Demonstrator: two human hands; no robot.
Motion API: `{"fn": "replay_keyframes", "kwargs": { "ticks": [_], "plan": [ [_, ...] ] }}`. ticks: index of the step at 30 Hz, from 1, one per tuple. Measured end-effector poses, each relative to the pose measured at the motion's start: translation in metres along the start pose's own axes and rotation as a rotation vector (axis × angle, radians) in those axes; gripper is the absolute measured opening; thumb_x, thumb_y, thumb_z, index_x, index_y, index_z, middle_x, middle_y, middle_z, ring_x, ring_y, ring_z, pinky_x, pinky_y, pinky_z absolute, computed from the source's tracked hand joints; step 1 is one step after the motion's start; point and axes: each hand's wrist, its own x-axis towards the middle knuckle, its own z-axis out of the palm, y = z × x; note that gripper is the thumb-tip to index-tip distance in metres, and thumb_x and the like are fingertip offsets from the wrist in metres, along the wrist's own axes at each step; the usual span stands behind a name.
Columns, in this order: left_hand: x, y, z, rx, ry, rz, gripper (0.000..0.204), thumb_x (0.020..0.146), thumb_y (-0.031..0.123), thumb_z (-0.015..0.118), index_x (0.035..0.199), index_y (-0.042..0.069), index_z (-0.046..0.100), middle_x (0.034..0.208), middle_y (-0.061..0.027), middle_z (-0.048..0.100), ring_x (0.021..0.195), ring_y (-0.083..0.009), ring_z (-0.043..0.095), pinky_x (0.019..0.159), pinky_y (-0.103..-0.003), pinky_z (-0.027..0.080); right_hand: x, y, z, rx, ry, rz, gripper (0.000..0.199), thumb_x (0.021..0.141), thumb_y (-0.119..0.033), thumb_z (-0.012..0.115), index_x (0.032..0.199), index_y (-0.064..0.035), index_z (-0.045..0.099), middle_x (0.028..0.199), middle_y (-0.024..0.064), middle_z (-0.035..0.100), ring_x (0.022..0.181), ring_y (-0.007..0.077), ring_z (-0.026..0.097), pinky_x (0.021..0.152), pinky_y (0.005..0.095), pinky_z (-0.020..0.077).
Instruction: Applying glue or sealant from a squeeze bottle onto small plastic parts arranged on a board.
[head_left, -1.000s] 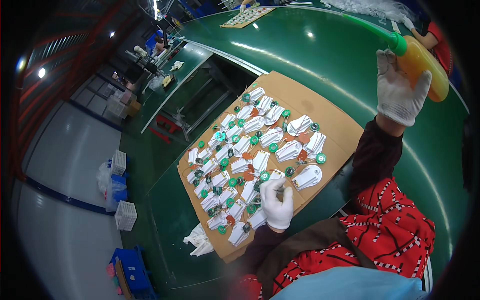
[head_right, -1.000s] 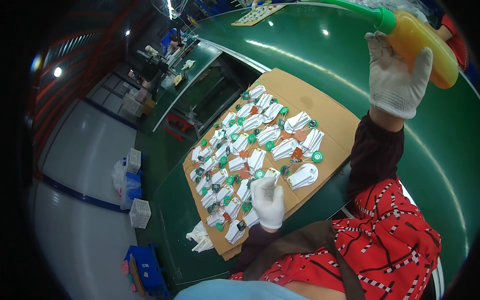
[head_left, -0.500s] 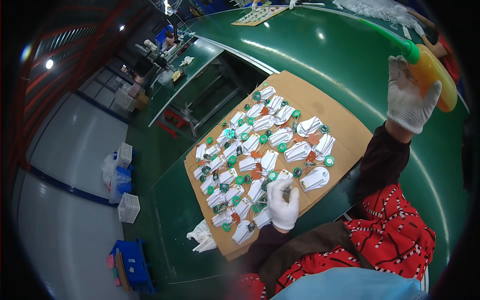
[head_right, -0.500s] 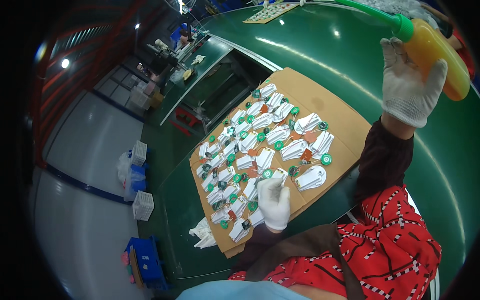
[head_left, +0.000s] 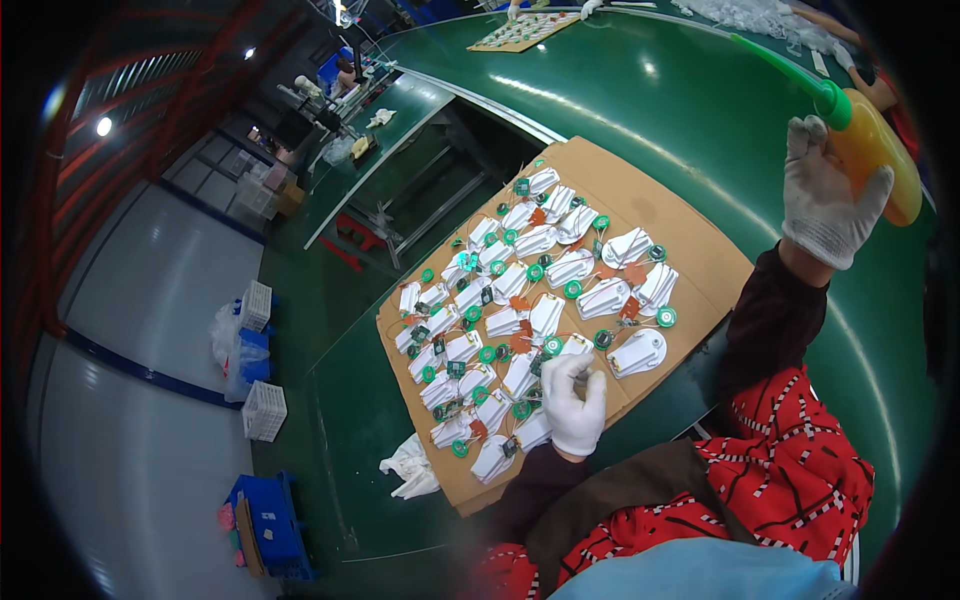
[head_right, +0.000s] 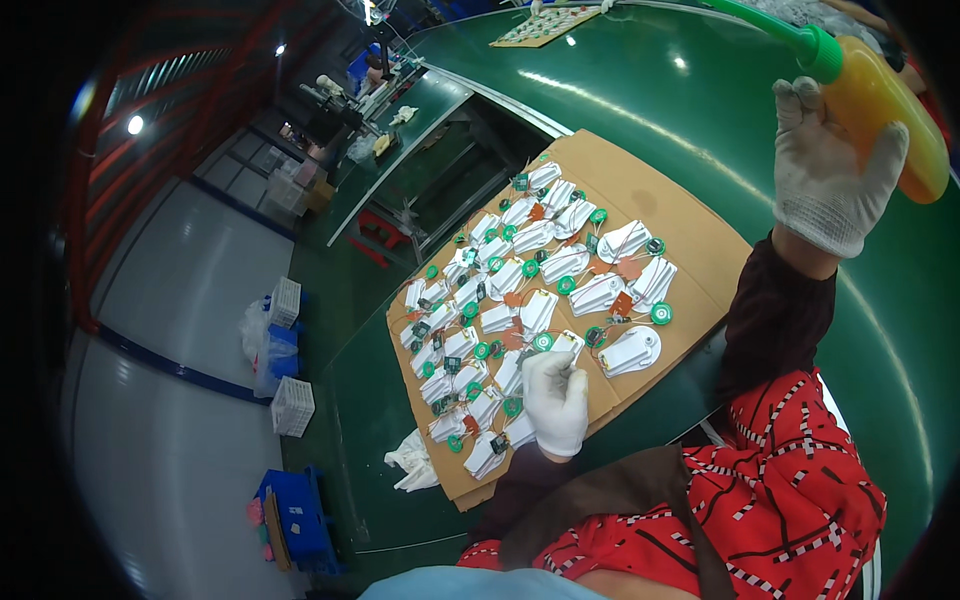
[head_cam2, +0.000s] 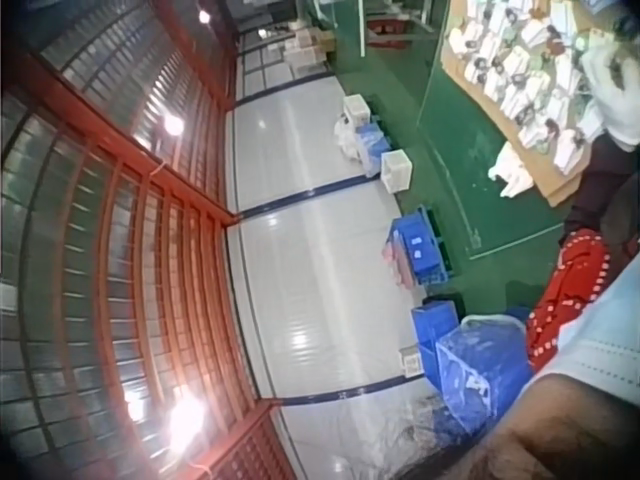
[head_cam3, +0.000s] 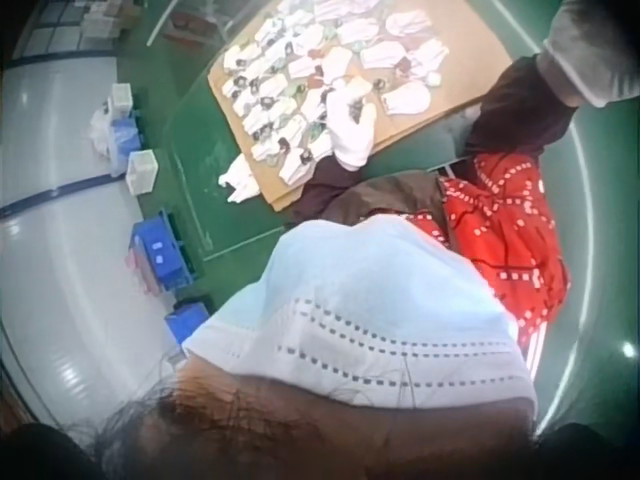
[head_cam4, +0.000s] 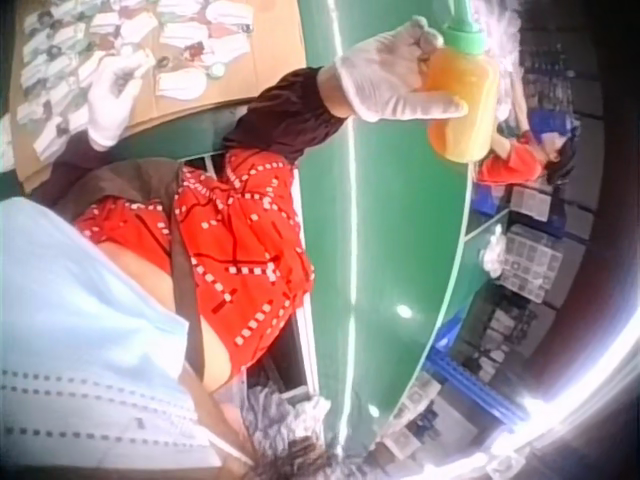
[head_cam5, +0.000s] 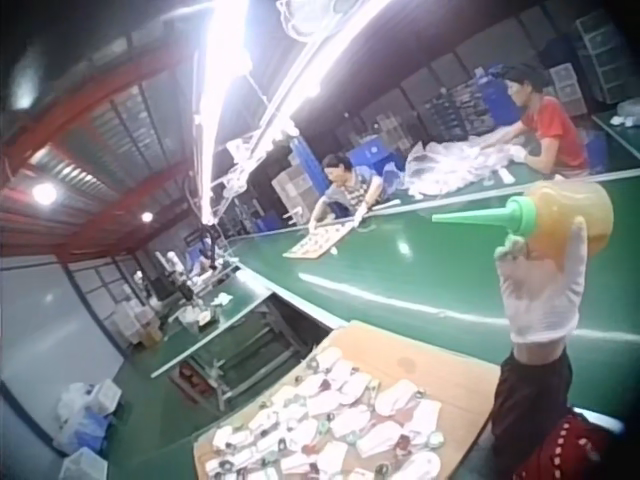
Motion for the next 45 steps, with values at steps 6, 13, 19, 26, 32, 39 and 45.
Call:
{"fn": "replay_keyframes", "kwargs": {
  "ticks": [6,13,19,26,32,39,45],
  "plan": [
    [-0.001,-0.005,0.002,0.01,0.015,0.025,0.026,0.069,-0.004,0.06,0.093,0.002,0.055,0.088,-0.0077,0.049,0.064,-0.0138,0.049,0.06,-0.024,0.043,-0.004,0.008,0.005,-0.038,0.029,-0.003,0.053,0.079,-0.034,0.06,0.117,-0.0008,0.043,0.109,0.0168,0.052,0.089,0.0327,0.055,0.081,0.0475,0.0467],
    [-0.003,0.0,0.0,-0.022,0.024,-0.019,0.025,0.069,-0.007,0.055,0.092,-0.001,0.052,0.089,-0.0076,0.045,0.07,-0.0126,0.048,0.062,-0.023,0.043,-0.011,0.016,0.015,-0.09,0.026,-0.053,0.051,0.079,-0.03,0.061,0.117,-0.0011,0.043,0.108,0.0159,0.053,0.086,0.0312,0.056,0.078,0.0458,0.0486],
    [-0.002,0.001,-0.001,-0.005,0.027,-0.011,0.025,0.069,-0.008,0.055,0.092,-0.001,0.052,0.09,-0.0078,0.045,0.071,-0.0129,0.049,0.063,-0.023,0.043,-0.013,0.018,0.019,-0.13,0.037,-0.1,0.05,0.079,-0.029,0.061,0.117,-0.0012,0.043,0.106,0.0168,0.053,0.085,0.0322,0.056,0.077,0.0463,0.049],
    [-0.004,0.0,0.0,0.01,0.02,-0.008,0.025,0.069,-0.009,0.054,0.092,-0.001,0.052,0.092,-0.0084,0.045,0.072,-0.0133,0.049,0.063,-0.023,0.043,-0.012,0.01,0.01,-0.067,0.011,-0.017,0.054,0.076,-0.031,0.065,0.116,-0.0001,0.044,0.11,0.0169,0.051,0.092,0.0332,0.054,0.087,0.0456,0.0424],
    [-0.002,0.001,0.0,0.025,0.013,-0.007,0.025,0.068,-0.009,0.054,0.092,-0.001,0.052,0.092,-0.0084,0.045,0.072,-0.0134,0.049,0.063,-0.023,0.043,-0.012,0.012,0.01,-0.17,-0.029,-0.106,0.053,0.077,-0.032,0.065,0.116,-0.0023,0.046,0.113,0.0139,0.052,0.095,0.0296,0.054,0.087,0.0456,0.0428],
    [-0.001,-0.004,0.001,0.02,0.001,0.008,0.027,0.068,-0.009,0.054,0.093,0.0,0.051,0.092,-0.0082,0.044,0.072,-0.0133,0.049,0.063,-0.023,0.043,-0.009,0.012,0.011,-0.215,-0.036,-0.151,0.051,0.076,-0.033,0.065,0.114,-0.0045,0.048,0.114,0.0131,0.051,0.101,0.0287,0.052,0.087,0.0459,0.0428],
    [-0.004,-0.004,-0.001,0.027,0.029,0.029,0.027,0.068,-0.008,0.056,0.094,0.001,0.053,0.09,-0.008,0.046,0.067,-0.0133,0.049,0.06,-0.024,0.043,-0.011,0.014,0.015,-0.244,-0.073,-0.176,0.049,0.078,-0.033,0.063,0.114,-0.0043,0.048,0.115,0.0133,0.051,0.103,0.0289,0.051,0.087,0.0462,0.043]
  ]
}}
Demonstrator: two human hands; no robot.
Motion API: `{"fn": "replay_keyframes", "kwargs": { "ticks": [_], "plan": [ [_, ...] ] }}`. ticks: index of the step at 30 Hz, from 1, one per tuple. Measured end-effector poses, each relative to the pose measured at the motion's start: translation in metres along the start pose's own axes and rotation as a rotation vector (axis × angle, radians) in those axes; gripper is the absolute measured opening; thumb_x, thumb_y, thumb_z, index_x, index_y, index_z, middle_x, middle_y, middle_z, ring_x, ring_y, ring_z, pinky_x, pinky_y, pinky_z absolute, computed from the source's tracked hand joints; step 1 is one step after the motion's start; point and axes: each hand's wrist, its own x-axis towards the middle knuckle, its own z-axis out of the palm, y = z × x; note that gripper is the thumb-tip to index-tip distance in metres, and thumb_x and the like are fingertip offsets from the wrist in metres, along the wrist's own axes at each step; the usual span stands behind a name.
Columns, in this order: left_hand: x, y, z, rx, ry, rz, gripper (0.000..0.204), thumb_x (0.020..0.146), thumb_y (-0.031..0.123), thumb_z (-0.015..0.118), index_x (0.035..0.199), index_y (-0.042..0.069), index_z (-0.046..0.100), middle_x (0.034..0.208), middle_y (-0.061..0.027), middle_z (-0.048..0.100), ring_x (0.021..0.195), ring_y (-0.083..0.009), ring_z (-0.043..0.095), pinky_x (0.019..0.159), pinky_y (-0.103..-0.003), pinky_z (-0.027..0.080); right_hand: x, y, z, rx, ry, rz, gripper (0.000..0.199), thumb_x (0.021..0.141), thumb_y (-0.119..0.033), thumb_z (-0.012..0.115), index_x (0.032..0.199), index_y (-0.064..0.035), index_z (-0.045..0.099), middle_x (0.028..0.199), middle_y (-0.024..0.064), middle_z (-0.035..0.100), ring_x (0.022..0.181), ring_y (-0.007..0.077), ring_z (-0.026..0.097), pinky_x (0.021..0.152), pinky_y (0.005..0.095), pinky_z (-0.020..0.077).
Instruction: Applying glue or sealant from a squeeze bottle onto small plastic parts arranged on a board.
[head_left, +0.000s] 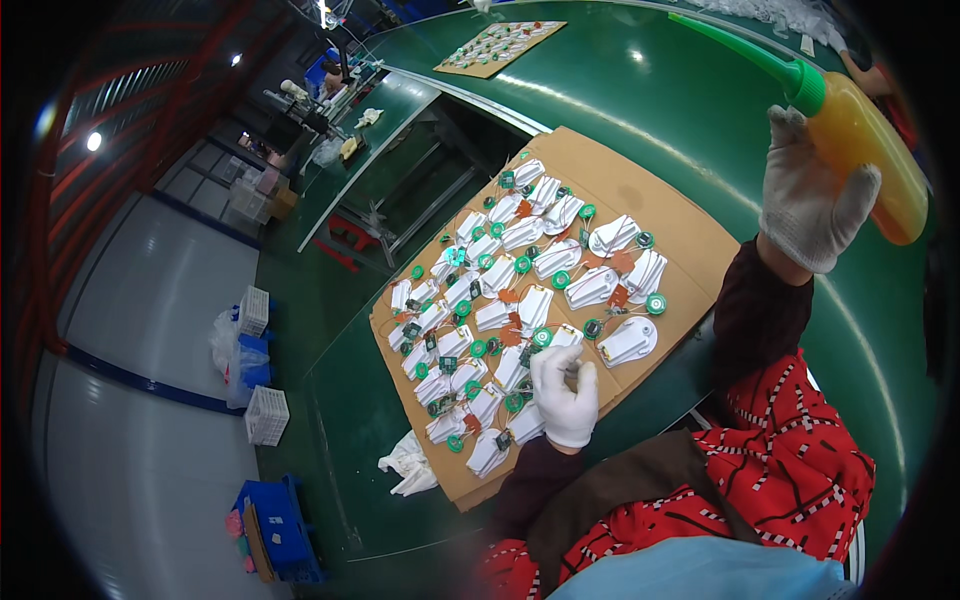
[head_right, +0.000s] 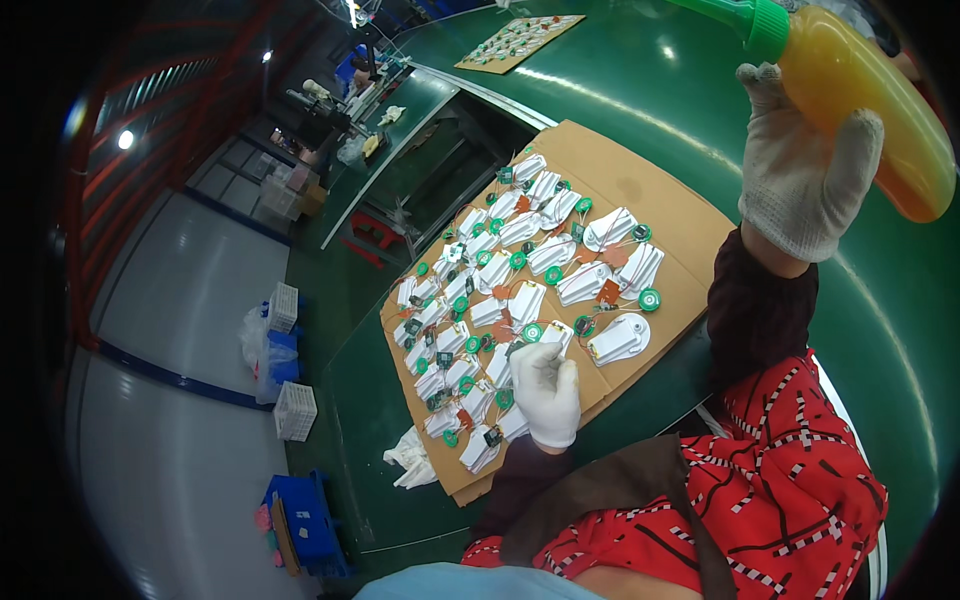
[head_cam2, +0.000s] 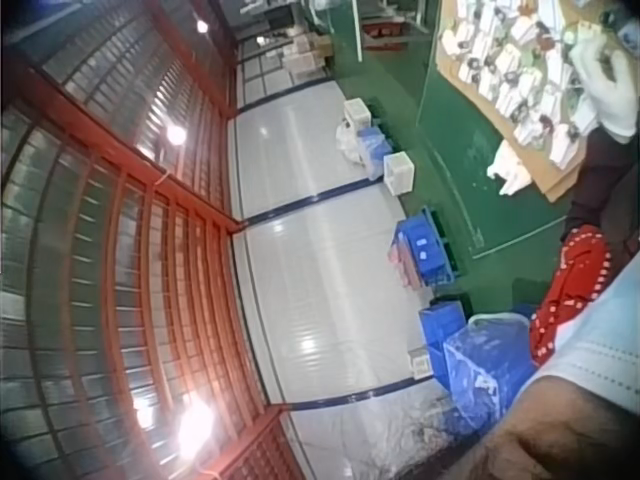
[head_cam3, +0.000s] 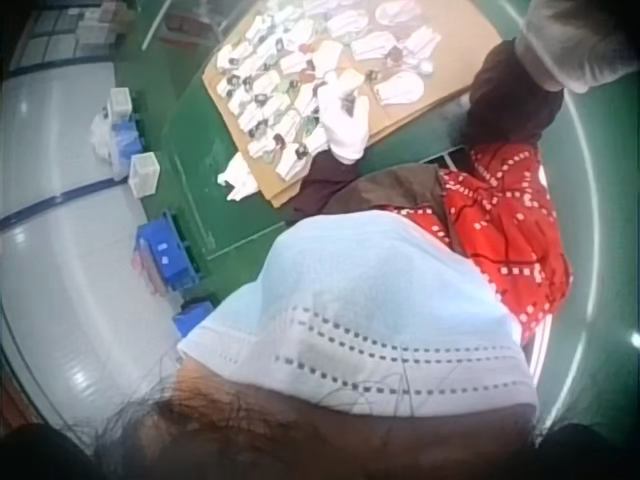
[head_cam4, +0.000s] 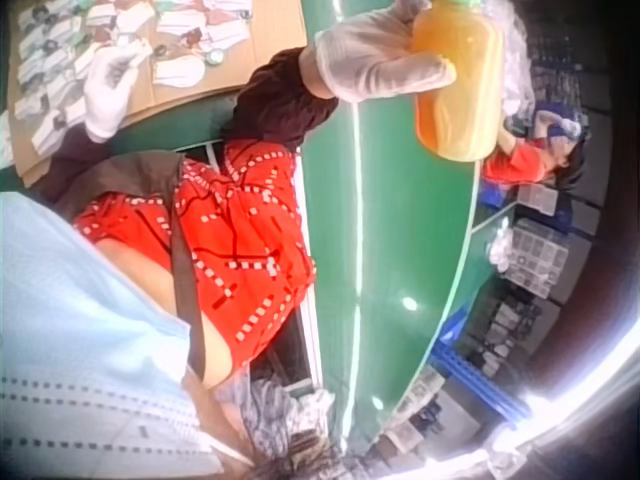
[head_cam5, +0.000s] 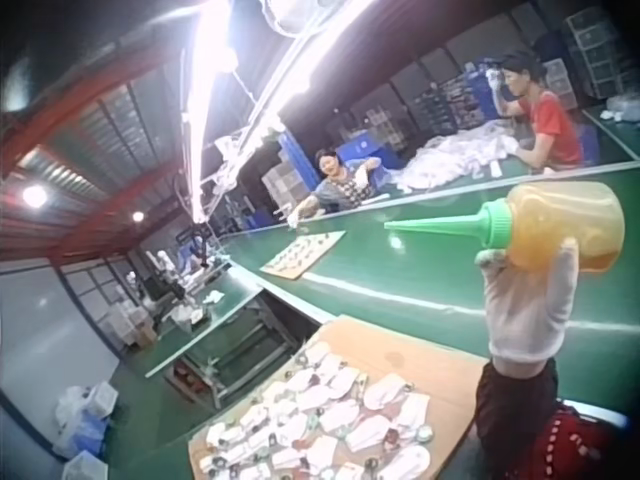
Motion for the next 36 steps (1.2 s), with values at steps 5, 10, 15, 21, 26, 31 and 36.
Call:
{"fn": "replay_keyframes", "kwargs": {
  "ticks": [5,10,15,21,26,31,36],
  "plan": [
    [-0.004,0.008,0.003,-0.011,0.017,-0.001,0.027,0.068,-0.006,0.059,0.093,0.003,0.054,0.088,-0.0078,0.048,0.063,-0.0134,0.05,0.057,-0.024,0.043,0.0,-0.01,-0.006,-0.029,-0.017,-0.024,0.049,0.079,-0.034,0.061,0.115,-0.0033,0.048,0.117,0.0136,0.05,0.103,0.0297,0.051,0.088,0.0471,0.0423],
    [-0.005,0.0,0.01,0.034,-0.012,0.001,0.024,0.07,-0.012,0.052,0.091,-0.001,0.05,0.091,-0.0077,0.044,0.078,-0.0139,0.049,0.07,-0.024,0.043,0.005,-0.009,-0.02,0.016,-0.027,0.046,0.052,0.08,-0.033,0.059,0.119,-0.0027,0.044,0.119,0.014,0.048,0.105,0.0295,0.05,0.089,0.0461,0.0412],
    [-0.002,-0.019,-0.002,-0.134,0.188,0.08,0.024,0.067,-0.011,0.053,0.089,0.001,0.051,0.086,-0.01,0.048,0.079,-0.0225,0.049,0.072,-0.03,0.041,-0.03,0.018,0.02,-0.414,-0.025,0.031,0.043,0.081,-0.029,0.061,0.113,-0.0029,0.05,0.104,0.0102,0.056,0.084,0.0209,0.056,0.072,0.035,0.0487],
    [0.026,0.024,-0.028,0.103,0.203,0.243,0.026,0.066,-0.01,0.056,0.088,0.001,0.053,0.084,-0.0086,0.049,0.075,-0.017,0.05,0.065,-0.024,0.042,-0.037,0.007,0.006,-0.42,-0.111,0.215,0.043,0.082,-0.03,0.059,0.113,-0.0028,0.049,0.104,0.0101,0.056,0.085,0.0207,0.056,0.073,0.0349,0.0482],
    [0.079,0.055,-0.039,0.312,-0.206,0.06,0.015,0.069,0.001,0.059,0.084,0.003,0.059,0.079,-0.0078,0.054,0.068,-0.0168,0.055,0.062,-0.026,0.045,-0.039,-0.004,-0.001,-0.402,-0.148,0.239,0.044,0.082,-0.032,0.058,0.114,-0.0027,0.049,0.104,0.0101,0.056,0.085,0.0206,0.056,0.073,0.0348,0.0478],
    [0.127,0.006,-0.008,0.683,-0.708,0.233,0.019,0.076,0.018,0.054,0.09,0.008,0.062,0.084,-0.0137,0.058,0.081,-0.0283,0.057,0.072,-0.037,0.045,-0.034,-0.009,0.001,-0.347,-0.199,0.236,0.044,0.083,-0.033,0.057,0.114,-0.0027,0.049,0.105,0.01,0.056,0.086,0.0204,0.056,0.074,0.0347,0.0474],
    [0.129,-0.014,0.024,0.8,-0.815,0.284,0.022,0.078,0.021,0.055,0.096,0.008,0.059,0.092,-0.0151,0.056,0.085,-0.031,0.056,0.075,-0.039,0.045,-0.019,-0.014,0.001,-0.347,-0.232,0.204,0.045,0.083,-0.034,0.056,0.115,-0.0026,0.048,0.105,0.01,0.056,0.086,0.0203,0.056,0.074,0.0346,0.0471]
  ]
}}
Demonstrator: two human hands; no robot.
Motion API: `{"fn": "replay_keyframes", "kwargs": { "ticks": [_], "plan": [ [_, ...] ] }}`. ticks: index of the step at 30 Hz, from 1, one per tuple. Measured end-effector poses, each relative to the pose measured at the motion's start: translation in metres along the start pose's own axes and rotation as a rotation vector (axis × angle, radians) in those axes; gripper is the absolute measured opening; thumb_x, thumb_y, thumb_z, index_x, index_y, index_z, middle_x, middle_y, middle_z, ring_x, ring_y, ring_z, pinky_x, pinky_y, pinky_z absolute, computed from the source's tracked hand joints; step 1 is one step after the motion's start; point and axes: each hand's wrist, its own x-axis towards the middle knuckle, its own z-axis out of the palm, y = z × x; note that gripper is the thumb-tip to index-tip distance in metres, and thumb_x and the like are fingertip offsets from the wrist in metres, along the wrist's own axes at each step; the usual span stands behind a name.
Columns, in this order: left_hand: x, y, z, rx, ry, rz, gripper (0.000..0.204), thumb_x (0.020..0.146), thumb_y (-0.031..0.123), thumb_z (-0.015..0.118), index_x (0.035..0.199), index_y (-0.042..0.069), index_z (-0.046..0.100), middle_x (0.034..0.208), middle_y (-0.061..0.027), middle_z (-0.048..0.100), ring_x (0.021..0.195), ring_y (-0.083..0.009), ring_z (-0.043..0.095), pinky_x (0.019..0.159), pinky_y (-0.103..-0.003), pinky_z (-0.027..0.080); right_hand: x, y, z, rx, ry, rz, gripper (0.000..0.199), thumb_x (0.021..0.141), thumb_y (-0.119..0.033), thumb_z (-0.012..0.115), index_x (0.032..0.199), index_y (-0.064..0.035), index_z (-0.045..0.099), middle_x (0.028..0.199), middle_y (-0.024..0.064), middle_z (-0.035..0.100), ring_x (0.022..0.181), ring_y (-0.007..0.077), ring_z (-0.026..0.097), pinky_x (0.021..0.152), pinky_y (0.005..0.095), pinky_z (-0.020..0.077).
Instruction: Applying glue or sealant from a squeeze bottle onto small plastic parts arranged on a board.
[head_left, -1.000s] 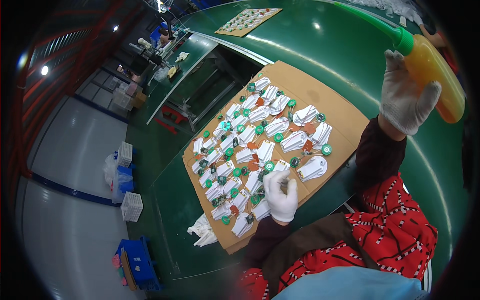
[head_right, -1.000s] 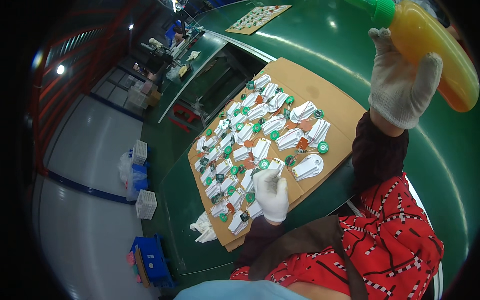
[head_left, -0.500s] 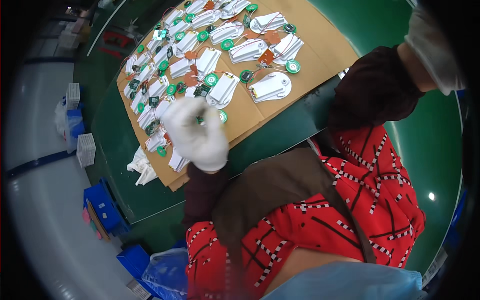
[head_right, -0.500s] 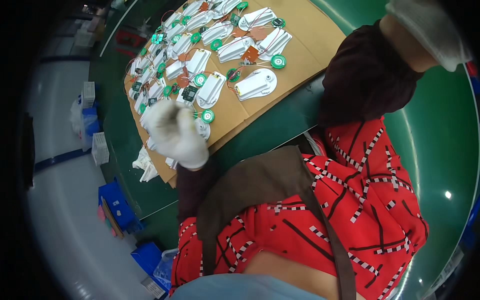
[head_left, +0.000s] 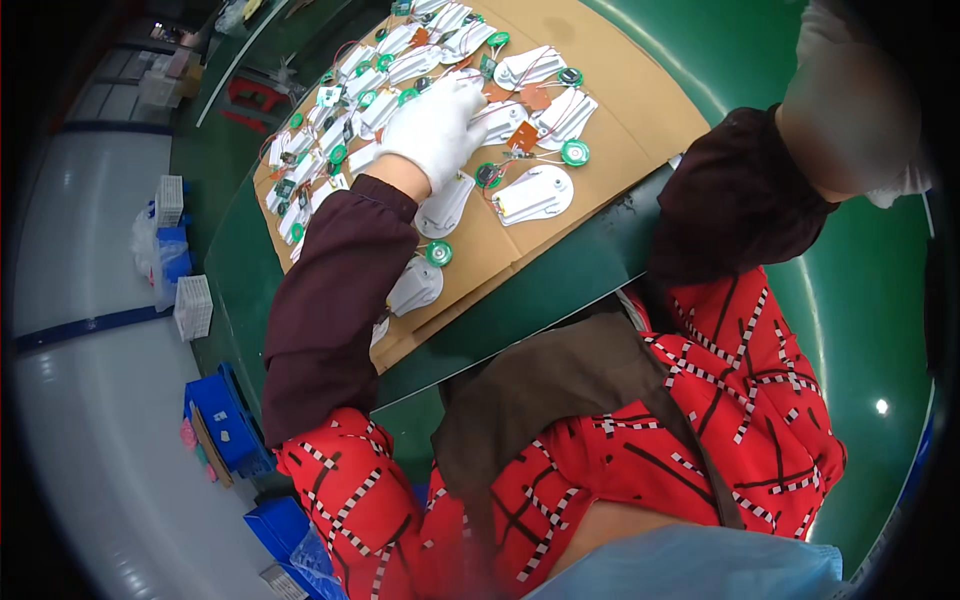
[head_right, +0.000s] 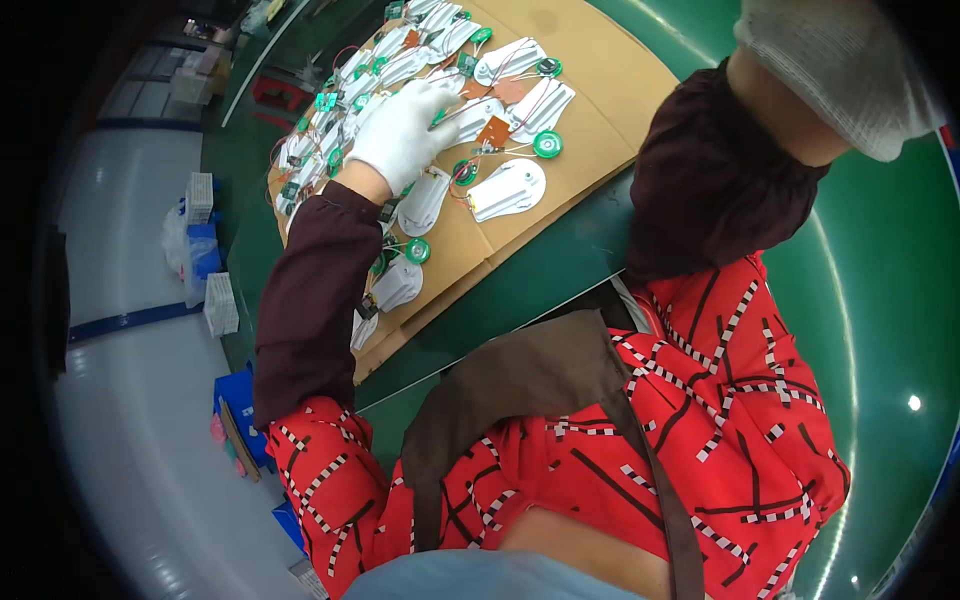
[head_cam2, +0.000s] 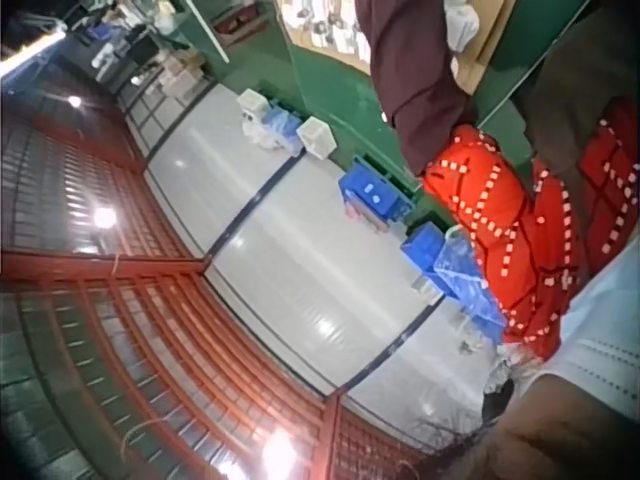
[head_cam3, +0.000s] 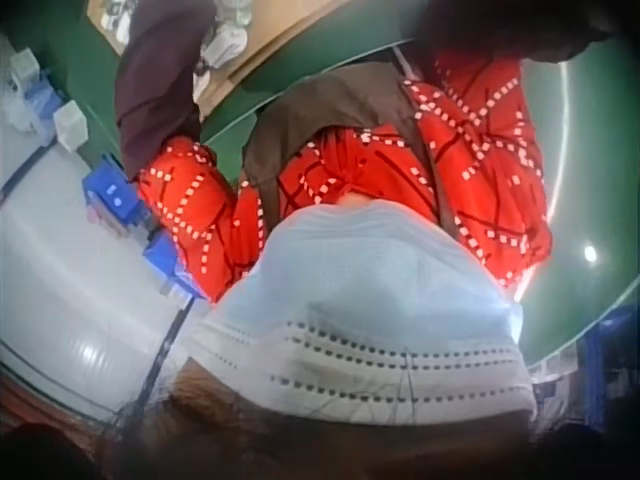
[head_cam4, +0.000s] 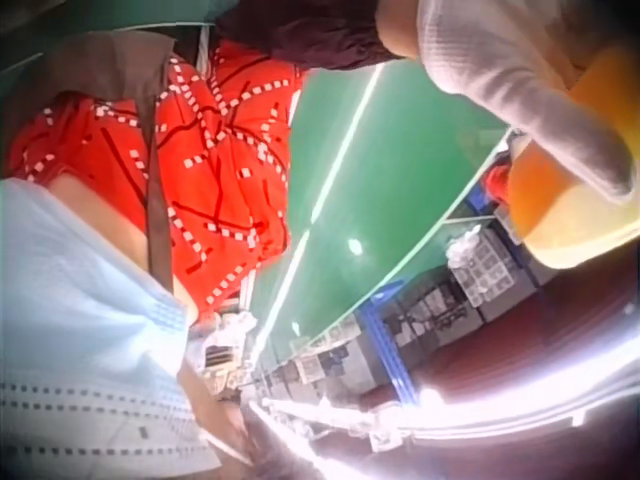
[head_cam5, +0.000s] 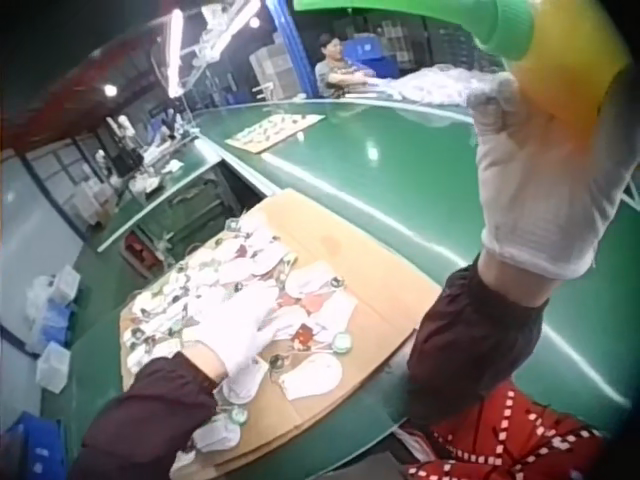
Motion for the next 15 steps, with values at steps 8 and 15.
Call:
{"fn": "replay_keyframes", "kwargs": {
  "ticks": [8,15],
  "plan": [
    [-0.003,-0.002,0.01,0.093,-0.024,0.101,0.01,0.074,0.015,0.053,0.08,0.007,0.055,0.083,-0.0129,0.055,0.081,-0.0283,0.057,0.07,-0.038,0.046,0.001,-0.01,-0.01,-0.026,0.0,-0.048,0.046,0.084,-0.036,0.053,0.115,-0.0025,0.048,0.105,0.01,0.056,0.087,0.0201,0.056,0.075,0.0345,0.0464],
    [-0.001,-0.008,0.016,-0.114,-0.04,-0.153,0.018,0.069,0.022,0.061,0.067,0.005,0.059,0.077,-0.0138,0.06,0.073,-0.0281,0.059,0.066,-0.037,0.048,0.008,-0.009,0.008,0.023,-0.057,-0.094,0.047,0.085,-0.037,0.052,0.116,-0.0024,0.047,0.106,0.0099,0.055,0.087,0.0199,0.056,0.076,0.0344,0.0459]
  ]
}}
